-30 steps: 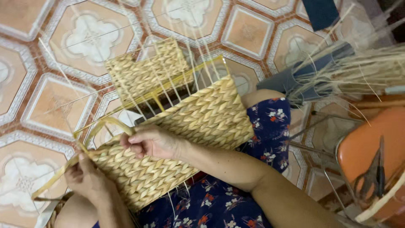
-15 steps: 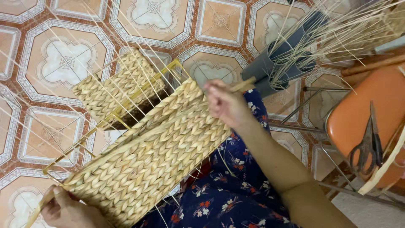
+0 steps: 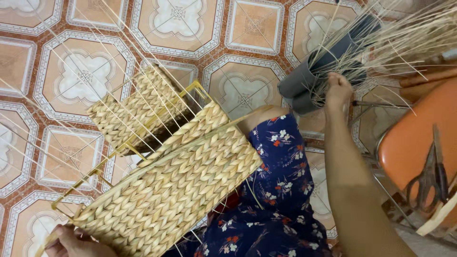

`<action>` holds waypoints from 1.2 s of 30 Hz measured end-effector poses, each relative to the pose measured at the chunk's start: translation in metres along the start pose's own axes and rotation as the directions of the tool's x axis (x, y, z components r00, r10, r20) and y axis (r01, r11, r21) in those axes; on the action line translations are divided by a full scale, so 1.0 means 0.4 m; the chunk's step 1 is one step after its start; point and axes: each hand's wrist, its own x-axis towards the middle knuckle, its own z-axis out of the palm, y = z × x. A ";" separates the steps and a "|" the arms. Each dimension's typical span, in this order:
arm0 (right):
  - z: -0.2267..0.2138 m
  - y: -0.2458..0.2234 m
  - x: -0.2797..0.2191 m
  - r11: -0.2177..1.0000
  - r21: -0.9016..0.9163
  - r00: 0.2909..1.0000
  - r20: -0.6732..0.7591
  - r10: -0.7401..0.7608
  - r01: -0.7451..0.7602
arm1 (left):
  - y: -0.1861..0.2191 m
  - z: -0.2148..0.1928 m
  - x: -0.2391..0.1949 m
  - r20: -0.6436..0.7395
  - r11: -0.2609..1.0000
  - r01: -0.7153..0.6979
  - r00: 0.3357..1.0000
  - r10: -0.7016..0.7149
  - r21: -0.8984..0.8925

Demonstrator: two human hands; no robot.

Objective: The person weaves a rectangular basket by hand, interlacing dried palm strips through a vertical wire frame. They repeatedly pull new strips through the weave, tighten them, and adjust the basket's position to continue building the sides.

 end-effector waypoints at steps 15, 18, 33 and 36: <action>0.056 -0.065 0.071 0.743 -0.505 0.876 0.055 -0.480 0.439 | 0.045 0.007 -0.035 0.058 0.998 -0.020 0.998 0.024 -0.066; -0.024 -0.260 0.048 0.641 -0.406 0.733 0.122 -0.669 0.652 | -0.020 -0.065 -0.002 0.150 0.999 0.038 0.988 -0.041 0.020; 0.049 -0.899 -0.959 0.247 0.768 -0.346 0.518 -0.783 0.591 | 0.327 0.139 -0.341 0.771 0.802 -0.543 0.389 0.504 -0.250; 0.121 -0.854 -1.090 0.294 0.839 -0.329 0.467 -0.821 0.457 | 0.361 0.182 -0.349 0.773 0.831 -0.516 0.436 0.461 -0.205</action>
